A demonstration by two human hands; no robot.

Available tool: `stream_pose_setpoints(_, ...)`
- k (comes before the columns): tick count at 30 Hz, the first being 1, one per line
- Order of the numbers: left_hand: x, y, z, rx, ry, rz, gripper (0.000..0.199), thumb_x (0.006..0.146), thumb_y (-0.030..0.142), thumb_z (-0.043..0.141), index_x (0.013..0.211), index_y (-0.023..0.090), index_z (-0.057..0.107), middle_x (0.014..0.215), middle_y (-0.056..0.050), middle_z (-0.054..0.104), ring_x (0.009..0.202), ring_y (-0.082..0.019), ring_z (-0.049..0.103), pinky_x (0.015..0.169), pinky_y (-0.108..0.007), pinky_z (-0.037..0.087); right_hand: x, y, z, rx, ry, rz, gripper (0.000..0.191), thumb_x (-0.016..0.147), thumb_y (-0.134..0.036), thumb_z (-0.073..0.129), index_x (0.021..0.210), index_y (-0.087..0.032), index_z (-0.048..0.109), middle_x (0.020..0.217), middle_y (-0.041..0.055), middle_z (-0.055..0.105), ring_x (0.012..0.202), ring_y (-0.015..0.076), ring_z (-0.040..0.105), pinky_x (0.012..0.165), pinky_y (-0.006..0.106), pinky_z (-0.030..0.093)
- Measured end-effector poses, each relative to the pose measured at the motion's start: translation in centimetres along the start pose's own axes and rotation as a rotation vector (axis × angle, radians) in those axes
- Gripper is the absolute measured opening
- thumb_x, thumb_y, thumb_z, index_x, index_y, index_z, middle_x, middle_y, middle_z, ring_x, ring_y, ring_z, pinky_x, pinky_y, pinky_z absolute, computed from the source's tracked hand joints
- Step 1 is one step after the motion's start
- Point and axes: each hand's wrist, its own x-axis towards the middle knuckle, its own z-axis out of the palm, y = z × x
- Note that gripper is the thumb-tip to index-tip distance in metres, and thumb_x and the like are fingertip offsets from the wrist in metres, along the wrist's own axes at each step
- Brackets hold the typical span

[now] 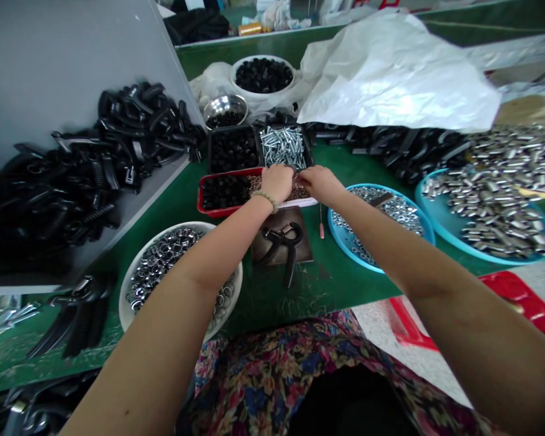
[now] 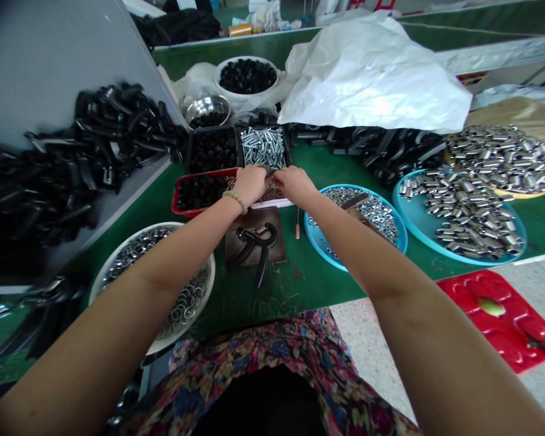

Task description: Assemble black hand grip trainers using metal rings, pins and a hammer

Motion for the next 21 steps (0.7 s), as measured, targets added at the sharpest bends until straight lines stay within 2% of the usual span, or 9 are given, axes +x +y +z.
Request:
stream_pose_setpoints(3, -0.4, -0.2, -1.1, -0.22, 0.017, -0.033, 0.024, 0.09, 0.018, 0.046, 0.1, 0.011, 0.066, 0.098, -0.013, 0.069, 0.095, -0.023, 0.061, 0.088, -0.036, 0.042, -2.5, -1.3, -0.1, 0.353, 0.062, 0.063, 0.019, 0.082, -0.017, 0.052, 0.093, -0.016, 0.067, 0.09, 0.0059, 0.07, 0.081, 0.0178, 0.06, 0.076, 0.031, 0.046)
stream_pose_setpoints(5, -1.5, -0.4, -2.0, -0.417, 0.035, -0.018, 0.02, 0.089, 0.02, 0.05, 0.097, 0.012, 0.067, 0.094, -0.009, 0.071, 0.092, -0.018, 0.063, 0.088, -0.031, 0.044, -4.7, -2.6, 0.1, 0.535, 0.029, 0.122, 0.019, 0.083, -0.023, 0.053, 0.094, -0.017, 0.067, 0.082, 0.0025, 0.068, 0.07, 0.0153, 0.059, 0.068, 0.03, 0.048)
stream_pose_setpoints(7, -3.6, -0.7, -2.7, -0.597, 0.04, -0.001, 0.019, 0.088, 0.022, 0.054, 0.095, 0.013, 0.068, 0.094, -0.006, 0.071, 0.09, -0.016, 0.064, 0.088, -0.029, 0.046, -6.6, -3.8, 0.6, 0.611, -0.026, 0.16, 0.017, 0.084, -0.026, 0.054, 0.091, -0.018, 0.066, 0.077, 0.0015, 0.067, 0.066, 0.0146, 0.058, 0.064, 0.029, 0.048)
stream_pose_setpoints(10, -8.2, -1.3, -3.1, -0.723, -0.01, -0.055, 0.017, 0.085, 0.024, 0.058, 0.095, 0.014, 0.067, 0.091, -0.003, 0.072, 0.086, -0.015, 0.065, 0.085, -0.029, 0.049, -8.0, -4.9, 1.6, 0.557, -0.033, 0.125, 0.013, 0.086, -0.024, 0.054, 0.085, -0.017, 0.065, 0.08, 0.004, 0.067, 0.072, 0.0158, 0.06, 0.069, 0.029, 0.047)
stream_pose_setpoints(13, -12.5, -1.5, -2.3, -0.668, -0.052, -0.082, 0.014, 0.085, 0.025, 0.06, 0.092, 0.016, 0.067, 0.088, -0.002, 0.071, 0.084, -0.016, 0.065, 0.084, -0.029, 0.05, -8.3, -5.1, 2.5, 0.442, -0.011, 0.047, 0.017, 0.09, -0.026, 0.05, 0.087, -0.016, 0.064, 0.085, 0.0066, 0.066, 0.08, 0.0173, 0.061, 0.074, 0.03, 0.047)
stream_pose_setpoints(15, -14.3, -1.3, -1.3, -0.575, -0.044, -0.053, 0.015, 0.087, 0.027, 0.057, 0.09, 0.016, 0.066, 0.09, -0.003, 0.069, 0.087, -0.017, 0.064, 0.087, -0.03, 0.049, -8.3, -5.1, 3.1, 0.387, 0.007, 0.023, 0.019, 0.093, -0.027, 0.048, 0.09, -0.017, 0.064, 0.088, 0.0074, 0.066, 0.083, 0.0178, 0.061, 0.076, 0.03, 0.047)
stream_pose_setpoints(18, -15.3, -1.0, 0.3, -0.443, 0.007, -0.012, 0.015, 0.089, 0.029, 0.056, 0.091, 0.016, 0.063, 0.099, -0.006, 0.065, 0.091, -0.017, 0.062, 0.09, -0.029, 0.048, -8.4, -5.2, 3.6, 0.327, 0.034, 0.018, 0.02, 0.094, -0.029, 0.047, 0.093, -0.017, 0.063, 0.091, 0.0077, 0.066, 0.085, 0.018, 0.061, 0.078, 0.03, 0.047)
stream_pose_setpoints(21, -15.4, -0.8, 1.1, -0.345, 0.019, 0.003, 0.015, 0.09, 0.03, 0.054, 0.095, 0.016, 0.059, 0.099, -0.005, 0.062, 0.089, -0.016, 0.06, 0.088, -0.029, 0.049, -8.5, -5.4, 3.7, 0.282, 0.046, 0.017, 0.021, 0.095, -0.03, 0.046, 0.095, -0.017, 0.062, 0.092, 0.008, 0.066, 0.085, 0.0181, 0.062, 0.077, 0.03, 0.047)
